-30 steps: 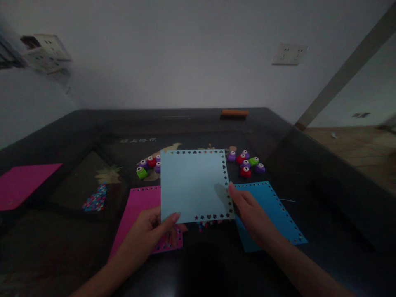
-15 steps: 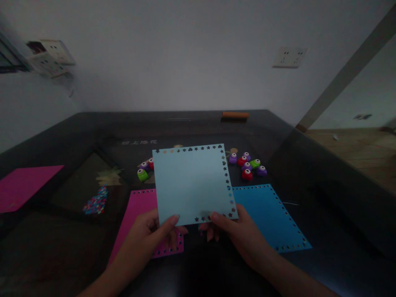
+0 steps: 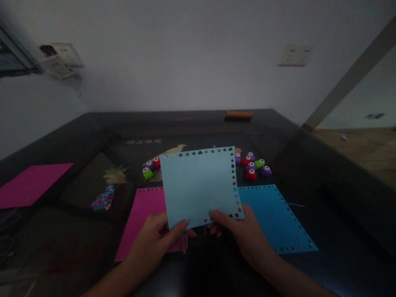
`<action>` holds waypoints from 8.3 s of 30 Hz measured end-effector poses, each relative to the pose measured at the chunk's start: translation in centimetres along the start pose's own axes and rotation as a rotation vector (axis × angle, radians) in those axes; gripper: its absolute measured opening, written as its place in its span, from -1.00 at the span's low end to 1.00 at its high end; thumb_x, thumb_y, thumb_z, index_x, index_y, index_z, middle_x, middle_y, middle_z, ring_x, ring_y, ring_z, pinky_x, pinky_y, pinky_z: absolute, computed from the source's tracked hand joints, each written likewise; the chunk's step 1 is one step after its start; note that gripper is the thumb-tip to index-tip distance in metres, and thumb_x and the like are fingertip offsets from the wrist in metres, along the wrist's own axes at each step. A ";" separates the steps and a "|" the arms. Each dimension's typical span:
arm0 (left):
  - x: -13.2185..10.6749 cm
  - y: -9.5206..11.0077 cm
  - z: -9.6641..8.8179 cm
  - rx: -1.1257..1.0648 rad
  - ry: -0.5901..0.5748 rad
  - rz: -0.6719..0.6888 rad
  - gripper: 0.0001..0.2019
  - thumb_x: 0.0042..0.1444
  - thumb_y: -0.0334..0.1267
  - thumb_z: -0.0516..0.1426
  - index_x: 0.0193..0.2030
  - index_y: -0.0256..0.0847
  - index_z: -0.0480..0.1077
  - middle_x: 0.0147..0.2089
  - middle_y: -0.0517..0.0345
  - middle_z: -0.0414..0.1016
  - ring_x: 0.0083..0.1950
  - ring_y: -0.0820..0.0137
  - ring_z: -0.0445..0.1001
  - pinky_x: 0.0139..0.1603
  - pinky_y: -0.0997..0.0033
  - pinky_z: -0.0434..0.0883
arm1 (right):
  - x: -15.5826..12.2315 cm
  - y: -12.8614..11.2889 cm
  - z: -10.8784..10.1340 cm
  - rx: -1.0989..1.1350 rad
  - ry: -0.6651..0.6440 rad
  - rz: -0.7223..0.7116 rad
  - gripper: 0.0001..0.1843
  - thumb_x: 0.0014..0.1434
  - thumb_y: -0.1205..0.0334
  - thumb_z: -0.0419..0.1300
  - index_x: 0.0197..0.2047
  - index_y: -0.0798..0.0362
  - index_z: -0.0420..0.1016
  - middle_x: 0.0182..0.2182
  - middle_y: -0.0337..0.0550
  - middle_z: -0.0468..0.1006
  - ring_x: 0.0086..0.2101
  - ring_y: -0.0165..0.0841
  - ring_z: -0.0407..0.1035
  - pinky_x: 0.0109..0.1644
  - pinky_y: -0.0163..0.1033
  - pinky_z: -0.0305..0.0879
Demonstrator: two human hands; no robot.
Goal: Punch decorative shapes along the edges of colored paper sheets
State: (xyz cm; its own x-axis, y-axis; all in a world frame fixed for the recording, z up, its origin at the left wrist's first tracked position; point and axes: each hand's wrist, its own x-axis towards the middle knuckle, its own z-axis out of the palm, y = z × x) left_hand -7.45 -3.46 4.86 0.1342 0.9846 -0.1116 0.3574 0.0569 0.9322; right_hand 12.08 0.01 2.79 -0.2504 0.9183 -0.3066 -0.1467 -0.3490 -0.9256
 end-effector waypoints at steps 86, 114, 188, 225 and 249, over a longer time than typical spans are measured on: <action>16.8 -2.9 -12.4 0.706 0.260 -0.070 -0.75 -0.20 -0.06 0.26 -0.50 -0.22 0.51 -0.53 0.08 0.52 -0.43 0.28 0.46 -0.41 0.42 0.24 | 2.2 -2.2 -3.4 -0.008 0.136 -0.120 -0.65 -0.27 0.07 0.44 -0.48 0.14 0.51 -0.61 -0.15 0.58 -0.56 -0.27 0.48 -0.40 -0.18 0.41; 2.6 0.5 4.5 -0.683 0.120 -0.123 -0.74 -0.03 -0.20 0.31 -0.19 -0.24 0.51 -0.39 0.20 0.51 -0.46 0.52 0.43 -0.50 0.60 0.34 | 1.1 -2.1 -2.3 0.180 0.181 -0.086 -0.78 -0.20 0.21 0.43 -0.47 0.09 0.51 -0.57 -0.22 0.57 -0.60 -0.38 0.42 -0.46 -0.26 0.41; 2.5 1.4 5.0 -0.826 0.161 -0.259 -0.72 -0.22 -0.20 0.39 -0.38 -0.27 0.49 -0.44 0.18 0.51 -0.44 0.47 0.42 -0.31 0.45 0.39 | 0.1 -2.2 -2.2 -0.307 0.192 -0.140 -0.84 -0.10 0.13 0.37 -0.48 0.02 0.56 -0.47 -0.18 0.64 -0.45 -0.29 0.51 -0.35 -0.19 0.44; 2.2 0.9 5.0 -0.752 0.160 -0.258 -0.71 -0.18 -0.16 0.37 -0.31 -0.24 0.51 -0.35 0.11 0.58 -0.21 0.33 0.53 -0.08 0.35 0.39 | -0.1 -2.4 -2.1 -0.387 0.200 -0.214 -0.86 -0.08 0.14 0.36 -0.45 0.00 0.56 -0.40 -0.21 0.65 -0.38 -0.25 0.51 -0.25 -0.14 0.44; 2.3 0.6 4.8 -0.750 0.106 -0.218 -0.71 -0.12 -0.15 0.35 -0.27 -0.25 0.54 -0.28 0.07 0.60 -0.14 0.29 0.54 0.05 0.30 0.37 | -0.1 -2.1 -2.2 -0.403 0.208 -0.231 -0.85 -0.08 0.14 0.35 -0.45 0.02 0.56 -0.43 -0.18 0.65 -0.40 -0.25 0.51 -0.29 -0.15 0.43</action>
State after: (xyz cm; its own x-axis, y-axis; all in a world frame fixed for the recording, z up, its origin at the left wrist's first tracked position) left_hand -2.46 -1.95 3.47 0.0309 0.9467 -0.3205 -0.3584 0.3099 0.8806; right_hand 14.50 1.08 4.27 -0.0534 0.9951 -0.0834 0.2150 -0.0701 -0.9741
